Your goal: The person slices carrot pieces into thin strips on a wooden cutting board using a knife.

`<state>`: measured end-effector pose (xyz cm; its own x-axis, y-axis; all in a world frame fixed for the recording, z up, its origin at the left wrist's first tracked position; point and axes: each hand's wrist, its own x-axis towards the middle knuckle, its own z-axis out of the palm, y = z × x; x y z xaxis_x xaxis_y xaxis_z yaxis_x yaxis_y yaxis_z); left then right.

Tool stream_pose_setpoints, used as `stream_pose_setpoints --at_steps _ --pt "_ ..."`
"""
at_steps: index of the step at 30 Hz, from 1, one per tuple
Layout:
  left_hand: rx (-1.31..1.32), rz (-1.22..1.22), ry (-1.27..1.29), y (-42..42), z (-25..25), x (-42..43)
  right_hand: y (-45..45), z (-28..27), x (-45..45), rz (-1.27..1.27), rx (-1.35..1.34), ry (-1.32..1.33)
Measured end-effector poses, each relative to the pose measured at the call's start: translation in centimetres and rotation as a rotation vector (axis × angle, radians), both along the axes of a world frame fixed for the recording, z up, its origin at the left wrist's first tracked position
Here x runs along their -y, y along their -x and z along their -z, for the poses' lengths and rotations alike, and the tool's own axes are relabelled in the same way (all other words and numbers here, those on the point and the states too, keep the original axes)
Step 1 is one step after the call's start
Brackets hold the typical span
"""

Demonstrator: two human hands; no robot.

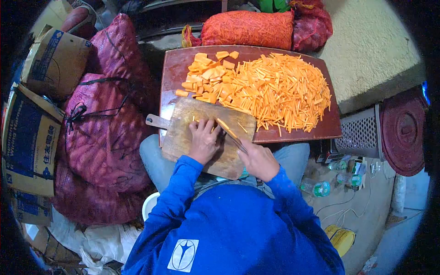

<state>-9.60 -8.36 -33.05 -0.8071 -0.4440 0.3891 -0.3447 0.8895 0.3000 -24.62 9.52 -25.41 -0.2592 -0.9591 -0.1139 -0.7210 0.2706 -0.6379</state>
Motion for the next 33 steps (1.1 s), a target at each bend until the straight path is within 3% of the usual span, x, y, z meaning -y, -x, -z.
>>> stream_pose_setpoints --at_steps 7,13,19,22,29,33 --pt "-0.063 0.003 0.017 0.3 0.2 0.3 0.9 0.3 2.1 -0.002 0.055 0.092" --pt "-0.038 -0.005 0.026 -0.2 0.3 0.4 0.3 -1.0 -0.5 0.032 0.061 -0.03" --pt "-0.062 0.006 0.006 -0.4 0.1 0.1 0.3 0.1 3.6 0.012 0.052 -0.053" --pt "-0.074 0.0 0.033 -0.3 0.6 0.4 0.4 -0.3 2.2 -0.017 0.059 0.126" --pt "-0.046 0.005 -0.005 -0.5 -0.1 0.1 -0.6 0.2 1.2 0.051 0.059 -0.042" --pt "-0.099 0.029 0.026 -0.3 0.9 0.5 -0.1 0.7 2.8 0.031 0.078 0.112"
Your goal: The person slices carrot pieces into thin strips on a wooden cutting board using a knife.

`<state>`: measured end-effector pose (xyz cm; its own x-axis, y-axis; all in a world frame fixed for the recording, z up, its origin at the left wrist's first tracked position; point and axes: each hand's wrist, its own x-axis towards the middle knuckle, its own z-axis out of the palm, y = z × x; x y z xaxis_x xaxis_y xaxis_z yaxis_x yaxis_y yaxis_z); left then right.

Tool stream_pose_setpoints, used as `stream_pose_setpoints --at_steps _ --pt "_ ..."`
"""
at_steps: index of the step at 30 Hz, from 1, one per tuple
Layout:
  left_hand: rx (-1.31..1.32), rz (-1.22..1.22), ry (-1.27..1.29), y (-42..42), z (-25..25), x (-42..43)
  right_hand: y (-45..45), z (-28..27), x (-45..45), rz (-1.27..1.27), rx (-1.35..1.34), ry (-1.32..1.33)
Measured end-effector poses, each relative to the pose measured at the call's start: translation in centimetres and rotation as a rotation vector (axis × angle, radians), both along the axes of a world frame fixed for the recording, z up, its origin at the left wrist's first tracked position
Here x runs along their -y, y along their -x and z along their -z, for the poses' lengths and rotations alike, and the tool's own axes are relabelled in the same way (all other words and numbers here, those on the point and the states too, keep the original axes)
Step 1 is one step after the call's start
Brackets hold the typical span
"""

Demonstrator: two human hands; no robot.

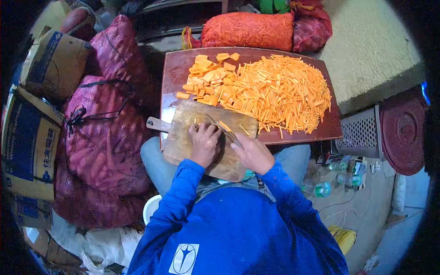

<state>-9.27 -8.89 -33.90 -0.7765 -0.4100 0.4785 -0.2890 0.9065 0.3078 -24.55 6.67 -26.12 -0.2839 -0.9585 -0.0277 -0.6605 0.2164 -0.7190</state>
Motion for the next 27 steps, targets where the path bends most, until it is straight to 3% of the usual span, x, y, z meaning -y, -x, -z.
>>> stream_pose_setpoints --at_steps 7,13,17,23,27 --pt "0.018 -0.037 -0.045 -0.2 -1.4 -0.8 -0.5 -0.8 -2.4 0.041 0.048 -0.147" --pt "0.001 -0.016 0.034 0.0 -0.3 -0.2 -0.5 -0.7 -0.7 -0.01 0.023 0.073" --pt "0.007 -0.033 0.047 -0.1 -0.4 -0.3 -0.8 -1.4 -1.9 -0.001 0.02 -0.131" --pt "-0.019 -0.035 0.003 -0.1 0.0 -0.3 -0.1 -1.2 -1.1 -0.027 -0.068 0.02" --pt "-0.038 -0.028 -0.016 0.0 -0.4 -0.4 1.1 -2.1 -2.4 0.03 0.028 -0.001"
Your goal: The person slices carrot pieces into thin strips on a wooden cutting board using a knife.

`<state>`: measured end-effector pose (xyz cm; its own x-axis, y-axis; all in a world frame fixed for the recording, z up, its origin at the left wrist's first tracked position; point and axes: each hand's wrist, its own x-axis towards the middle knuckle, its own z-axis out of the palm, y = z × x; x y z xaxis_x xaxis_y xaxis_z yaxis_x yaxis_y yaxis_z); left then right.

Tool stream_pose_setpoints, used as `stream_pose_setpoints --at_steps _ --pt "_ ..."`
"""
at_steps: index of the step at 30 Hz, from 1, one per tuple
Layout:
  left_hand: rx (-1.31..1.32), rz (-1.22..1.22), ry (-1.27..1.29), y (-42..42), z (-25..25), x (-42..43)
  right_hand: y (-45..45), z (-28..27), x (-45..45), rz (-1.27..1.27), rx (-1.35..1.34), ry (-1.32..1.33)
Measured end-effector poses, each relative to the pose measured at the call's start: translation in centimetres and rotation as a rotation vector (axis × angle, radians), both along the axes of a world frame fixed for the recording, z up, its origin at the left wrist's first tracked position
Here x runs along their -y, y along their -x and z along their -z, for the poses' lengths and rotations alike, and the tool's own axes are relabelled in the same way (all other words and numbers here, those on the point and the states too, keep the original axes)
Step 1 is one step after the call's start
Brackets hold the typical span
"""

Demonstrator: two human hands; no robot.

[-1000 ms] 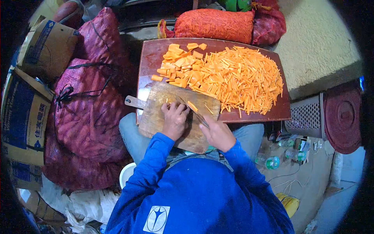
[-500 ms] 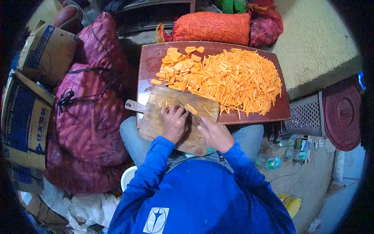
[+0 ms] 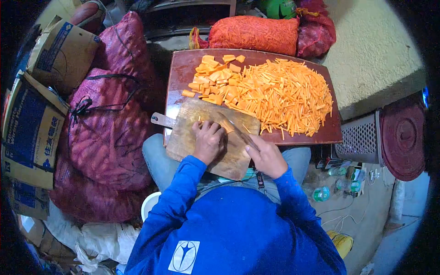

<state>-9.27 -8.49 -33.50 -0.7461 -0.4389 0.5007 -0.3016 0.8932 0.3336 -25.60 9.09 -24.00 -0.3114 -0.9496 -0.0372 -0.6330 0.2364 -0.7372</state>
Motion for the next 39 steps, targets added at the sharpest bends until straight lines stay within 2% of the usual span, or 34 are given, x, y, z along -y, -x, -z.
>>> stream_pose_setpoints --at_steps 3,8,12,14,17,25,27,33,35,39 --pt "-0.008 -0.013 -0.004 0.3 -0.1 -0.2 0.6 0.2 -0.4 0.021 0.009 0.038" --pt "-0.004 -0.027 0.032 0.2 -0.2 -0.1 0.9 2.3 0.3 -0.051 -0.066 -0.044" --pt "-0.04 -0.001 0.011 0.2 0.0 0.2 0.6 1.2 1.4 -0.066 -0.129 -0.068" --pt "-0.046 -0.006 -0.027 -0.4 0.0 0.3 0.6 1.2 1.0 -0.044 -0.09 0.033" --pt "-0.075 -0.098 -0.065 -1.5 0.2 0.5 0.2 -0.3 0.0 0.015 -0.008 0.051" --pt "-0.044 -0.158 -0.139 -3.4 -2.2 1.1 -1.4 -0.5 -1.8 0.014 0.037 -0.003" --pt "0.034 -0.133 -0.078 -3.7 -2.3 0.9 -1.6 -0.7 -2.2 0.027 0.057 -0.039" --pt "-0.009 -0.093 -0.129 -3.3 -0.9 1.1 -1.7 -0.2 -3.1 0.029 0.076 -0.041" --pt "-0.002 -0.06 -0.072 -3.3 -0.3 1.3 -1.7 -0.1 -3.2 0.013 0.069 -0.034" --pt "0.093 0.036 -0.048 -2.9 -1.6 -0.5 -1.6 -0.2 -3.3 0.016 0.067 -0.052"
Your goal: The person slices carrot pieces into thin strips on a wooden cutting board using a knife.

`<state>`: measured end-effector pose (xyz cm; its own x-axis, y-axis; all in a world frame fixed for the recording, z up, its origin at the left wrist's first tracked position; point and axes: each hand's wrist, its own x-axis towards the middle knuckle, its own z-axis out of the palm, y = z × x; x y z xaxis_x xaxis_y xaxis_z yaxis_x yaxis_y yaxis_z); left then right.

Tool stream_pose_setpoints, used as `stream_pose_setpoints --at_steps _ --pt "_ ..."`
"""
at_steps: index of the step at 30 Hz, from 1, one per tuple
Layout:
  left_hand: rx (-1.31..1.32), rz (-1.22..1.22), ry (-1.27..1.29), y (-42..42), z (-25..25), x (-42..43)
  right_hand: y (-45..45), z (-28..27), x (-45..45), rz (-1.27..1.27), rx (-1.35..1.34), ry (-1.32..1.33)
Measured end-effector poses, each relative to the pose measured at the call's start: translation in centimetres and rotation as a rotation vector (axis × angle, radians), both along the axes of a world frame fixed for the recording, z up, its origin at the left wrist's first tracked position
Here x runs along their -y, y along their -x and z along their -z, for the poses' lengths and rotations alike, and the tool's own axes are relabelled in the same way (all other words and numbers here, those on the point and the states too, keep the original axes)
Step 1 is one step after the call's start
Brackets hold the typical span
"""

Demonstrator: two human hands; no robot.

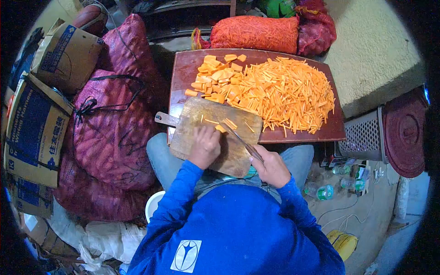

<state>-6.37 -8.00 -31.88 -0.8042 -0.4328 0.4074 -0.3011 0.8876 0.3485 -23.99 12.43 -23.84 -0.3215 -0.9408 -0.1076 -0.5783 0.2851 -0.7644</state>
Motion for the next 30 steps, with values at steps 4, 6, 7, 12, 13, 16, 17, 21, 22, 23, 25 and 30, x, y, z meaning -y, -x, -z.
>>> stream_pose_setpoints --at_steps 4,6,7,12,13,16,17,21,22,23,25,30 --pt "0.093 0.101 0.084 1.5 0.7 -2.4 -0.1 0.2 -0.1 0.0 -0.011 0.011" --pt "0.082 0.089 0.039 1.6 1.0 -2.6 -0.2 0.2 -0.3 0.0 -0.021 0.042" --pt "0.072 0.071 -0.006 1.6 0.9 -2.7 -0.3 0.1 -0.4 -0.011 -0.034 0.038" --pt "0.098 0.079 -0.008 1.6 0.9 -2.1 -0.6 0.3 -1.0 -0.026 -0.077 0.053" --pt "0.079 0.086 0.025 1.7 1.0 -2.1 -0.6 -0.1 -1.1 -0.036 -0.101 0.048" --pt "0.092 0.076 -0.024 1.8 1.0 -2.0 -0.4 -0.1 -1.2 -0.056 -0.141 0.014" --pt "0.091 0.076 -0.027 1.8 0.9 -2.0 -0.4 0.1 -1.1 -0.07 -0.155 -0.013" --pt "0.087 0.08 -0.005 1.6 0.9 -1.9 -0.4 1.7 0.8 -0.094 -0.199 -0.068" --pt "0.071 0.077 0.008 1.8 0.9 -1.7 -0.1 1.8 1.7 -0.109 -0.184 -0.058" --pt "0.069 0.079 0.011 1.9 1.0 -1.7 0.2 1.9 2.2 -0.126 -0.169 -0.046" --pt "-0.024 0.08 -0.05 1.8 1.4 -1.5 0.2 1.9 2.2 -0.127 -0.166 -0.042" --pt "-0.04 0.04 -0.094 1.3 1.7 -1.6 0.1 0.3 -0.1 -0.111 -0.145 -0.066"
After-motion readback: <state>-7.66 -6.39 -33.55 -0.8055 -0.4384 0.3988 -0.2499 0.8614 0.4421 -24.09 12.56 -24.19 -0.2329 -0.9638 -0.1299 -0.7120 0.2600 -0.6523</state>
